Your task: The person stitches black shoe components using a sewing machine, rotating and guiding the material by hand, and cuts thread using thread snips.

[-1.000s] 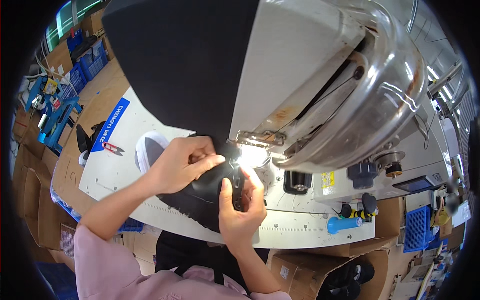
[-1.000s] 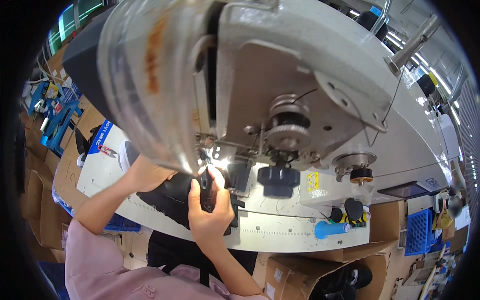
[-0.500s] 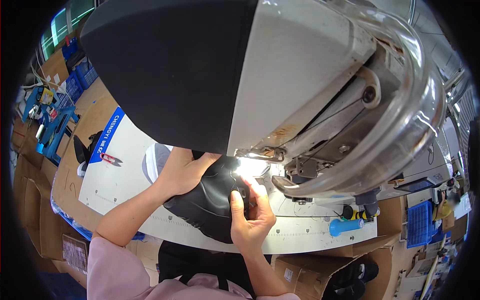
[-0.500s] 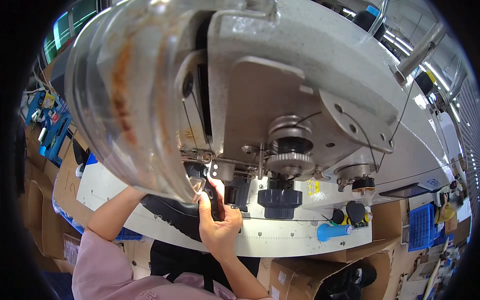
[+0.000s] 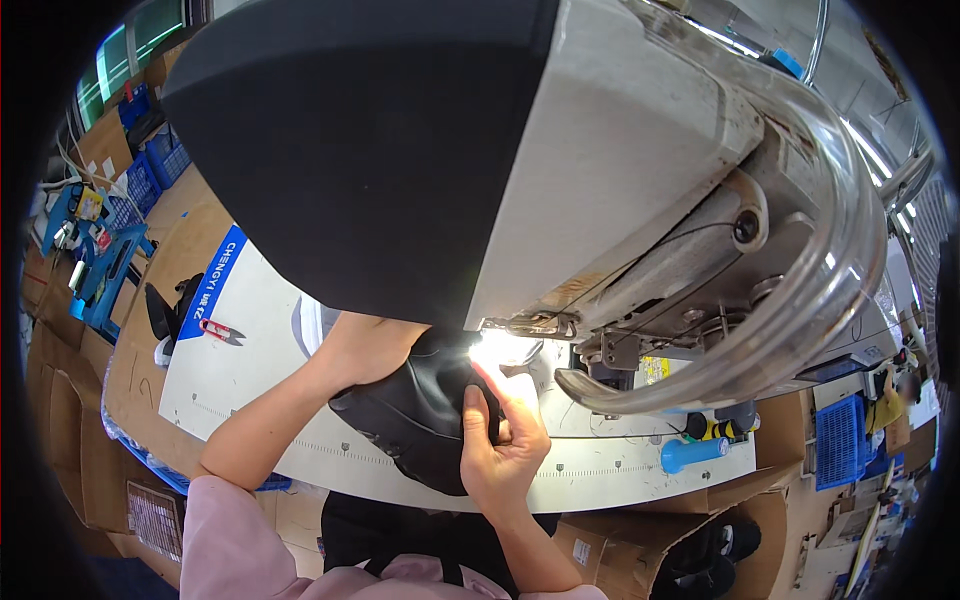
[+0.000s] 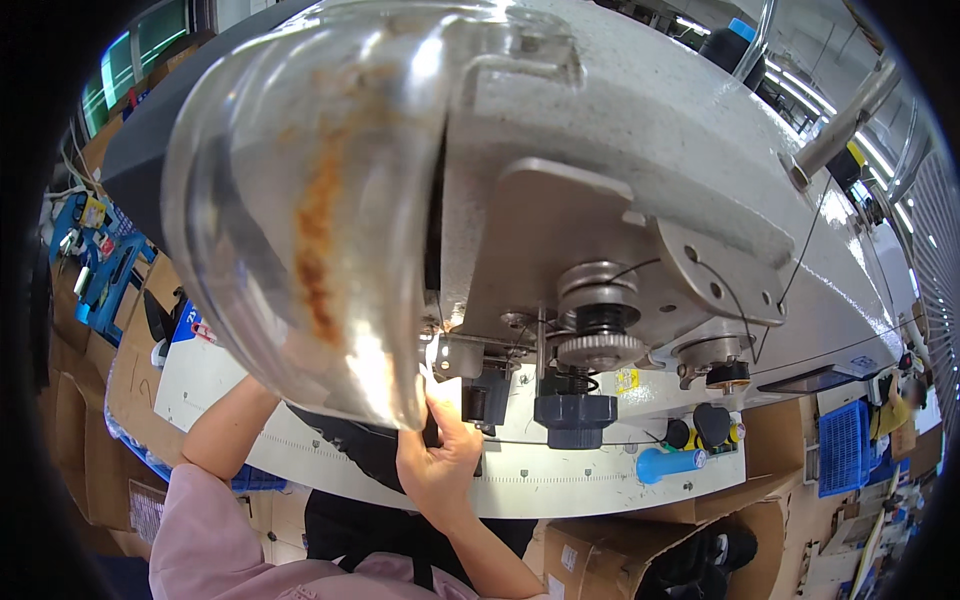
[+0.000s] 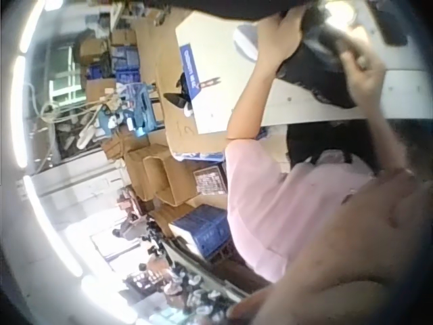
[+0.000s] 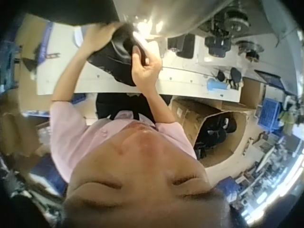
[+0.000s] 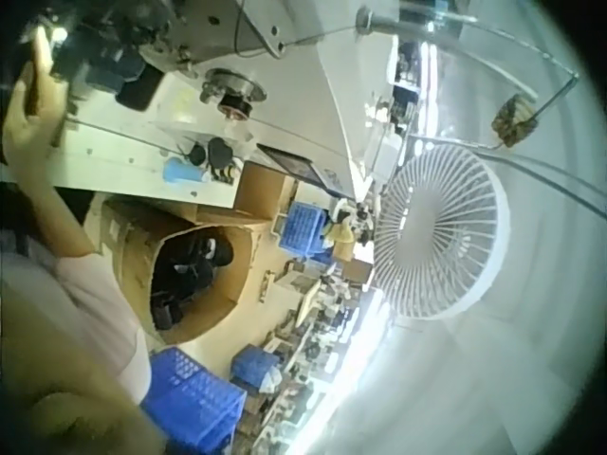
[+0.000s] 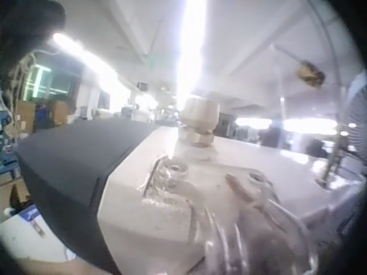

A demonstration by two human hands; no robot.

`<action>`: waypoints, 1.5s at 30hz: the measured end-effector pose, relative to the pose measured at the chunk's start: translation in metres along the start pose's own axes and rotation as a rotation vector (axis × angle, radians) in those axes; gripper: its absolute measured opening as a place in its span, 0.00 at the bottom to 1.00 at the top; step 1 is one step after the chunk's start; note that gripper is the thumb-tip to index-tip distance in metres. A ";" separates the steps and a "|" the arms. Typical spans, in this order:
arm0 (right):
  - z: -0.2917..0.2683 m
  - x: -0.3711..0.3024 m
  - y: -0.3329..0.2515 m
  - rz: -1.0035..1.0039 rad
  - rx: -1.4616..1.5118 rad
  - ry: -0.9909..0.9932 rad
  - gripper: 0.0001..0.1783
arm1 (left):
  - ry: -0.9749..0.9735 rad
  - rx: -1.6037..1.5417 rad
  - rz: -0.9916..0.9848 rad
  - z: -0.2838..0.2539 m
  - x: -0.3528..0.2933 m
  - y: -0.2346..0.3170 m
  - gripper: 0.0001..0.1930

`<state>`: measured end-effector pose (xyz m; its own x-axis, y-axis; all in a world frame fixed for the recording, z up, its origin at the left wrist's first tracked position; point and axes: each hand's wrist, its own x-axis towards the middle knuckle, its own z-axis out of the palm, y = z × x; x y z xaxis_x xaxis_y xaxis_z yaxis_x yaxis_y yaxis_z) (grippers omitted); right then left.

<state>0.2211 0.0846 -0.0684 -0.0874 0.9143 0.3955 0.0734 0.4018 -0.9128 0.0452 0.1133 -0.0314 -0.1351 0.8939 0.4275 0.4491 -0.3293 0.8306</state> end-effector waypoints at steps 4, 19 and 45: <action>0.004 0.002 -0.005 0.035 0.021 0.017 0.15 | -0.132 0.512 0.198 -0.007 0.006 -0.023 0.07; 0.004 0.005 -0.002 0.030 0.095 0.050 0.14 | -0.076 0.553 0.120 -0.001 0.005 -0.028 0.08; -0.007 0.011 -0.002 0.016 0.209 -0.070 0.15 | -0.054 0.601 0.158 0.006 0.001 -0.032 0.06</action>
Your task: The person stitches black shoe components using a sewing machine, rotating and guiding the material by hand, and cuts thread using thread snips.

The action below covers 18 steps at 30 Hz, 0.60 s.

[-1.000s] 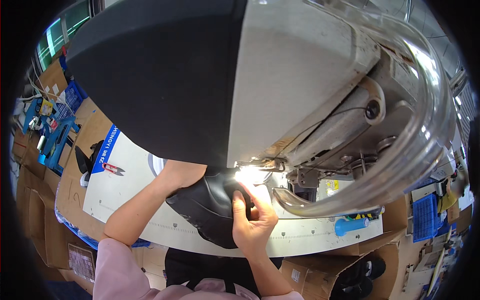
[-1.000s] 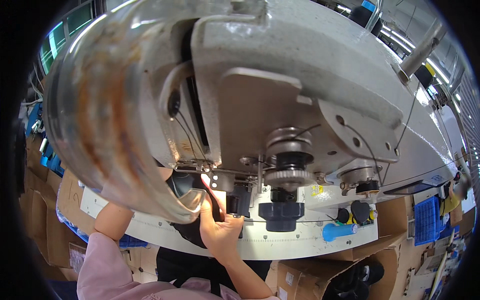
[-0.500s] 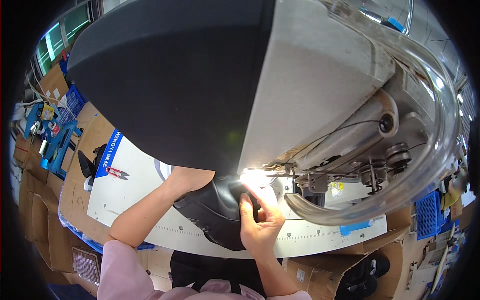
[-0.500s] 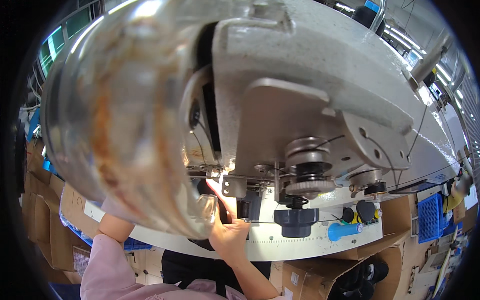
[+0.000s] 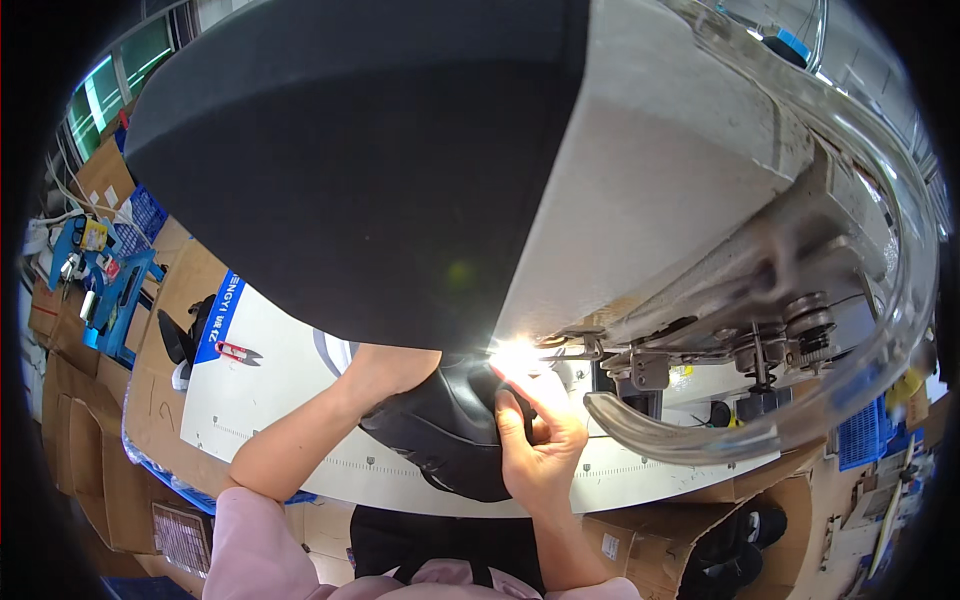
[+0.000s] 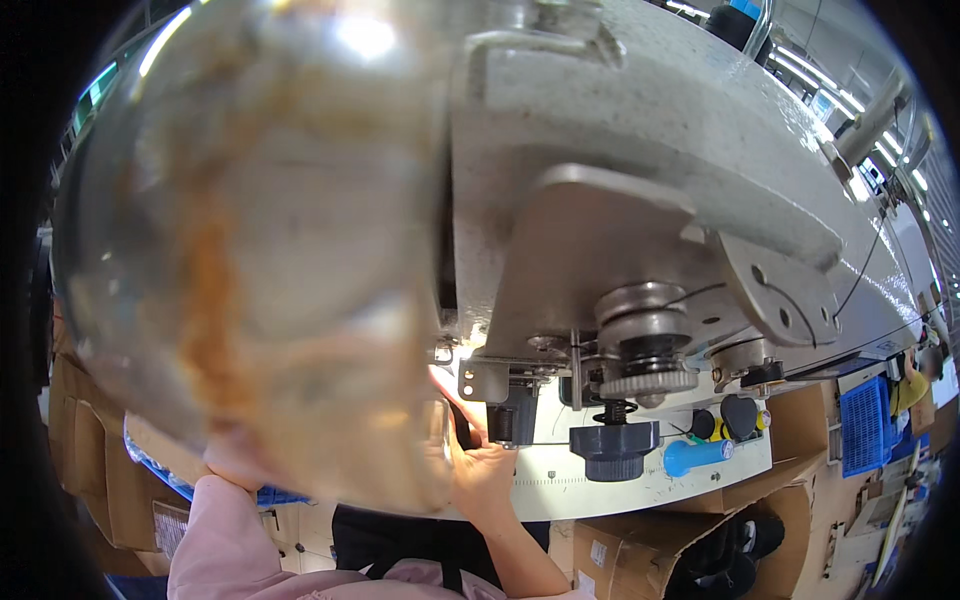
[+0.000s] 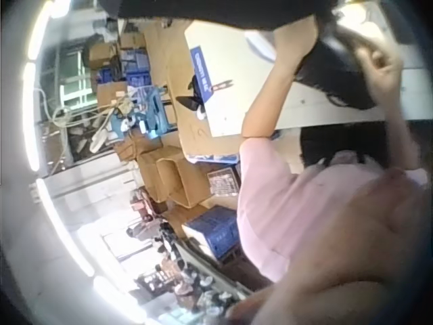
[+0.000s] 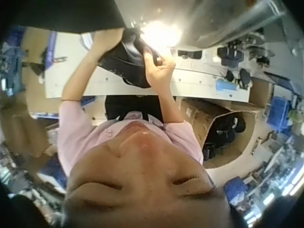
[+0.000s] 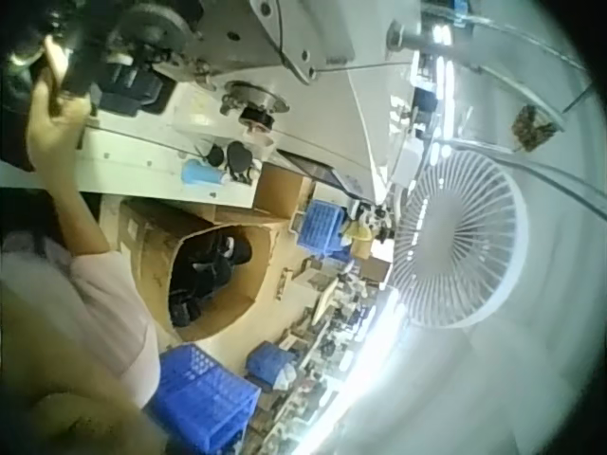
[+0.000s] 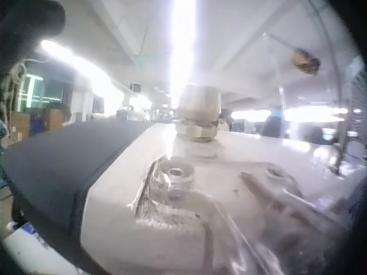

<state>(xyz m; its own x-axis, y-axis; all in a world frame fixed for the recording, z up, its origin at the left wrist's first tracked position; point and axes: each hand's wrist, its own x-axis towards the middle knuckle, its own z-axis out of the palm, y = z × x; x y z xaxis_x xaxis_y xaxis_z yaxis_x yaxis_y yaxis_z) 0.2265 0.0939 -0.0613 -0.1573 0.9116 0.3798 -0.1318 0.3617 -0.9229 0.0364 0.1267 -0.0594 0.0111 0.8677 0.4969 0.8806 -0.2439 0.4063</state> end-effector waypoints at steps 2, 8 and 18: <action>0.000 -0.003 -0.003 0.104 -0.092 -0.005 0.15 | 0.027 -0.007 0.055 -0.001 0.002 -0.001 0.06; 0.018 -0.008 -0.009 -0.002 -0.150 0.062 0.14 | 0.060 -0.075 0.042 -0.011 0.013 -0.007 0.06; 0.026 -0.009 -0.003 -0.035 -0.428 0.122 0.10 | 0.149 -0.202 0.036 -0.024 0.013 -0.008 0.06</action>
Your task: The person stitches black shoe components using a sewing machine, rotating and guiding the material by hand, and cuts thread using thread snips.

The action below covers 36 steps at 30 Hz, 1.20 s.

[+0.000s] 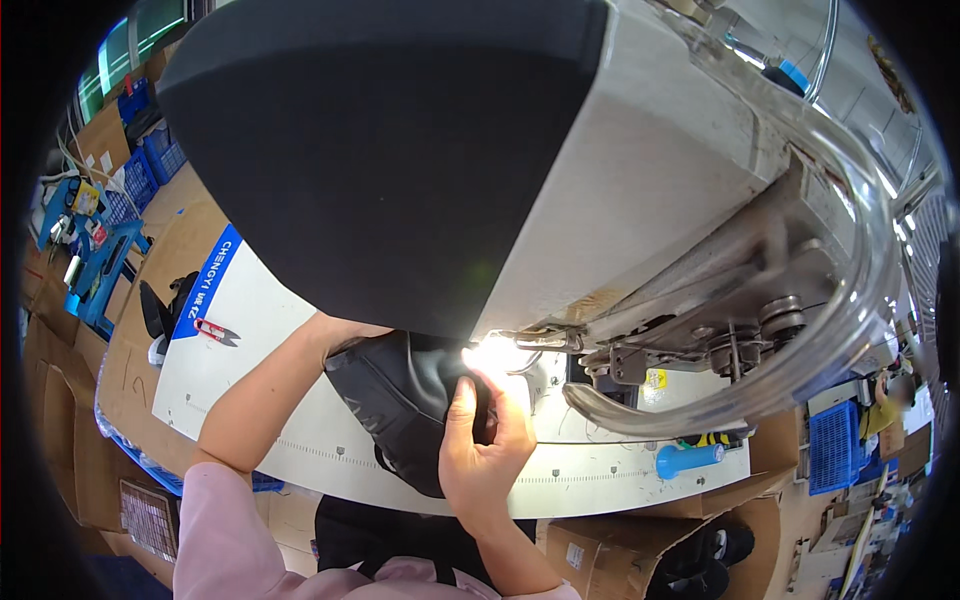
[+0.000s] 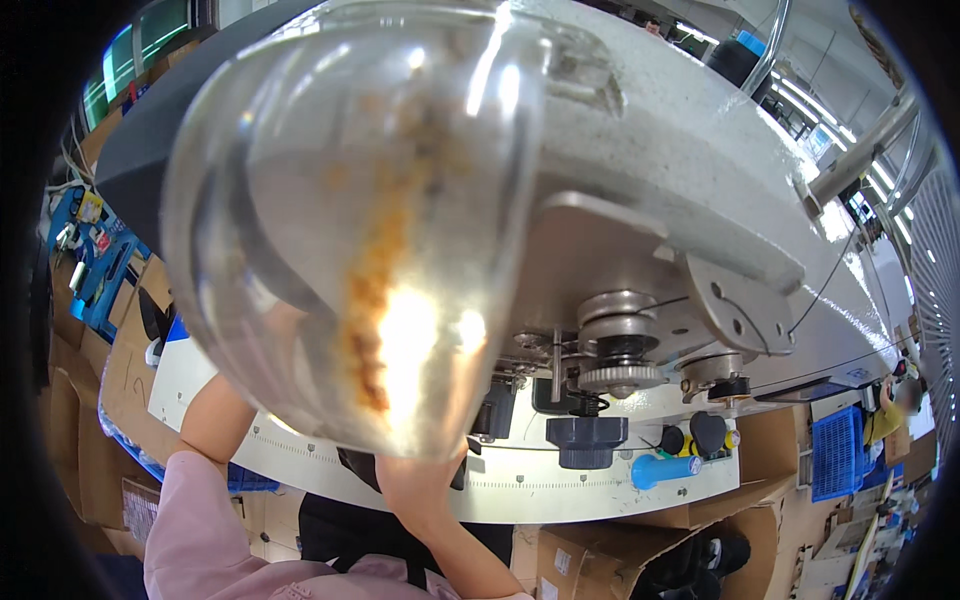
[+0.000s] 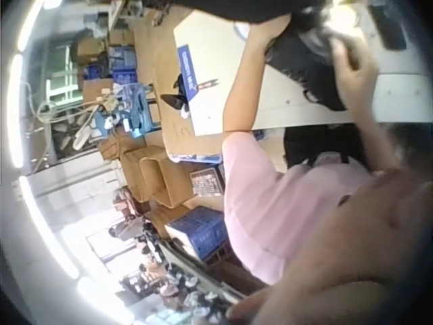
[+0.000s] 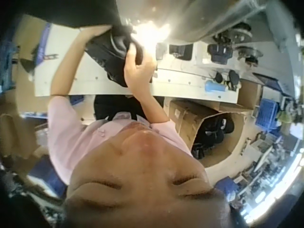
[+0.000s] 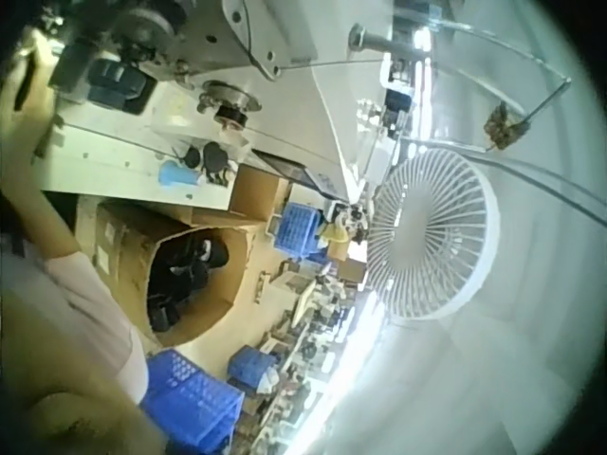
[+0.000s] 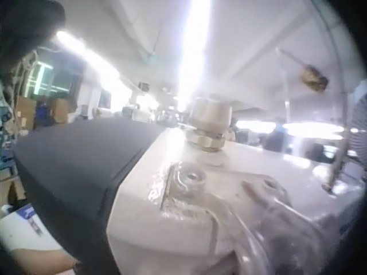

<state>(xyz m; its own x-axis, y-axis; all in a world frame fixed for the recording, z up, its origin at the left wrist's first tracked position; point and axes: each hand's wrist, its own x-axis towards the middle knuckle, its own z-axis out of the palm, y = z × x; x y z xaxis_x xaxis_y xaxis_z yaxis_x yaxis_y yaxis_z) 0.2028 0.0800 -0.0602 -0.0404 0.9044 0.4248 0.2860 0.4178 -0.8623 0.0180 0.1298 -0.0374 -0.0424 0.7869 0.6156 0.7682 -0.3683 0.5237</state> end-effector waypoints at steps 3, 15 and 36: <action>0.010 -0.003 0.014 -0.074 0.093 0.102 0.11 | 0.028 -0.029 0.001 0.000 0.000 0.006 0.06; 0.009 0.004 0.002 -0.007 0.174 0.076 0.17 | 0.081 -0.147 0.000 -0.011 0.008 0.014 0.06; -0.048 0.002 -0.001 -0.066 -0.036 -0.234 0.25 | 0.226 0.244 0.166 -0.044 -0.033 0.090 0.11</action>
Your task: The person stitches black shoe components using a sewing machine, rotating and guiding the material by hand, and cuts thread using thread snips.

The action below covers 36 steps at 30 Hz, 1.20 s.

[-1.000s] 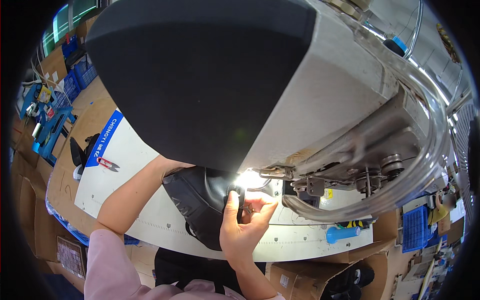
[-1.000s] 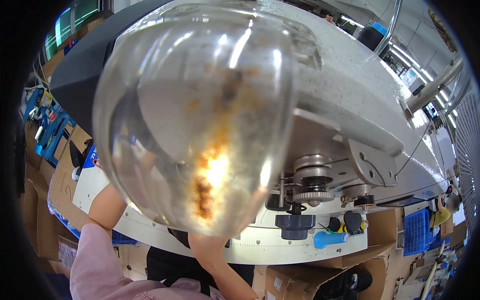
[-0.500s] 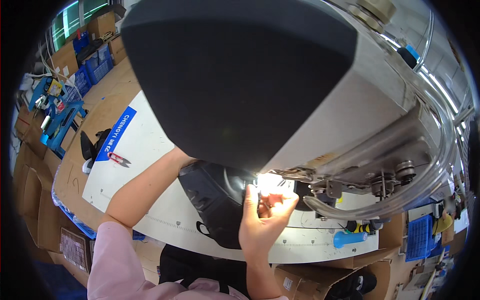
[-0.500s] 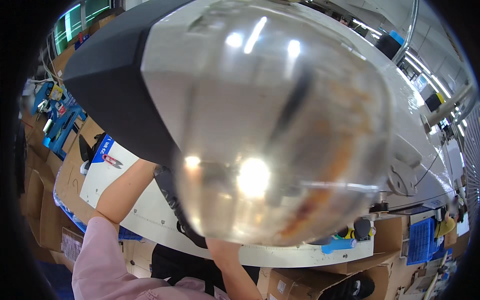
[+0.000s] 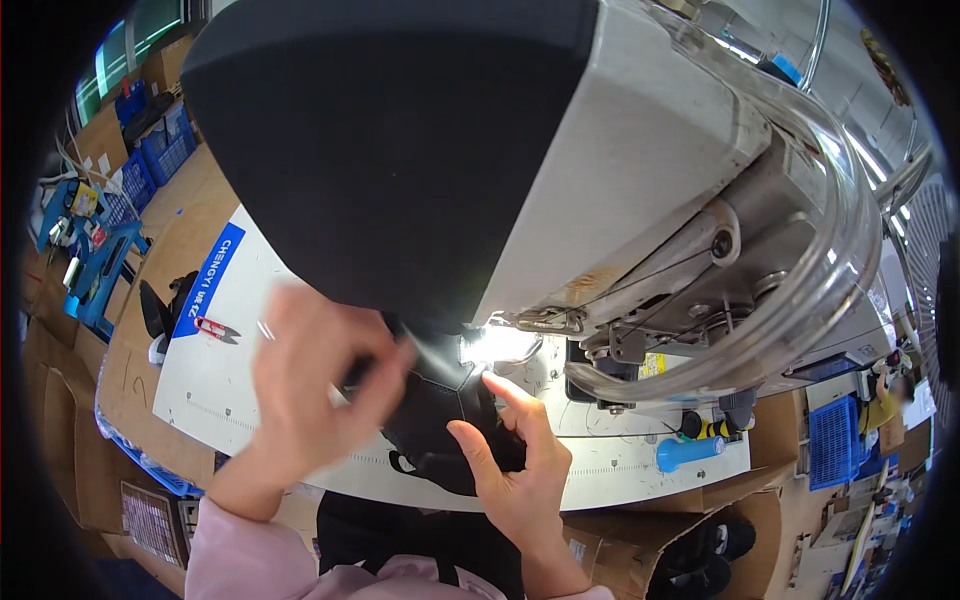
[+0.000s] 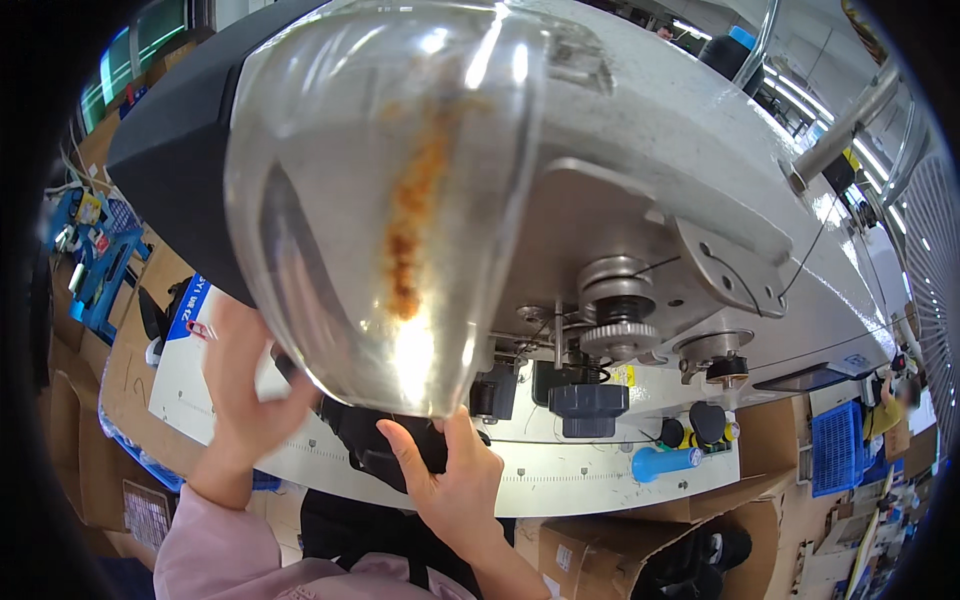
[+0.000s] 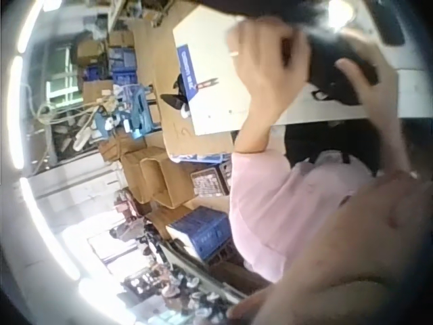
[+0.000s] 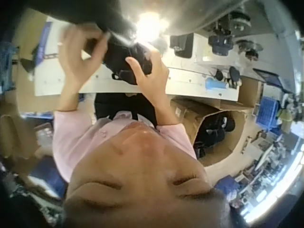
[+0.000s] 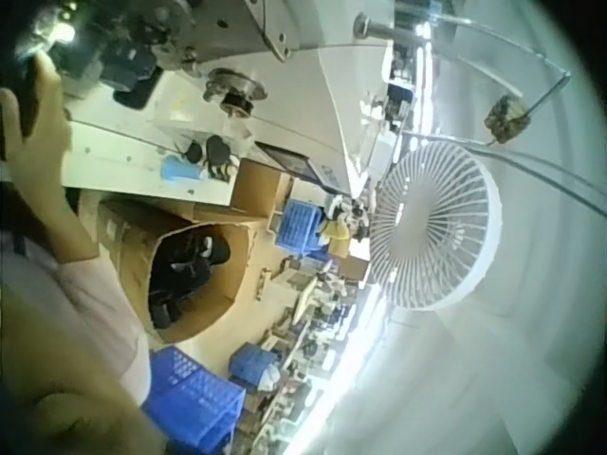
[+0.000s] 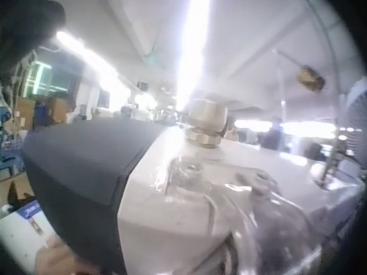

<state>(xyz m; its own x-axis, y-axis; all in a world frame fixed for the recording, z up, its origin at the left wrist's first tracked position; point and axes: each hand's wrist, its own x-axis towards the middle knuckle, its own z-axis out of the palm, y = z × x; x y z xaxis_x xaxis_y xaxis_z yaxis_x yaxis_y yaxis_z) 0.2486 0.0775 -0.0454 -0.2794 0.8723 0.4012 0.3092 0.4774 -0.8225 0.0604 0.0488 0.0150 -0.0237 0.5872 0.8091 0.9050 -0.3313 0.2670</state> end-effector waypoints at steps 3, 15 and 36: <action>0.000 0.003 -0.003 -0.038 0.019 -0.010 0.25 | -0.089 -0.043 0.184 0.003 -0.007 0.002 0.11; -0.014 0.014 0.010 -0.044 0.030 -0.205 0.34 | -0.201 0.166 0.035 0.032 -0.051 0.006 0.18; -0.022 0.027 0.014 0.093 0.141 -0.435 0.29 | -0.070 0.114 0.050 0.038 -0.044 0.003 0.15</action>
<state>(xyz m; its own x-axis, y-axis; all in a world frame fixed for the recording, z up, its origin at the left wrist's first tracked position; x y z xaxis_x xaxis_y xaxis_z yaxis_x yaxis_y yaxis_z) 0.2655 0.1102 -0.0375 -0.6208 0.7711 0.1413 0.2329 0.3536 -0.9059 0.0799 0.0502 -0.0398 0.0489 0.6236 0.7802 0.9467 -0.2778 0.1627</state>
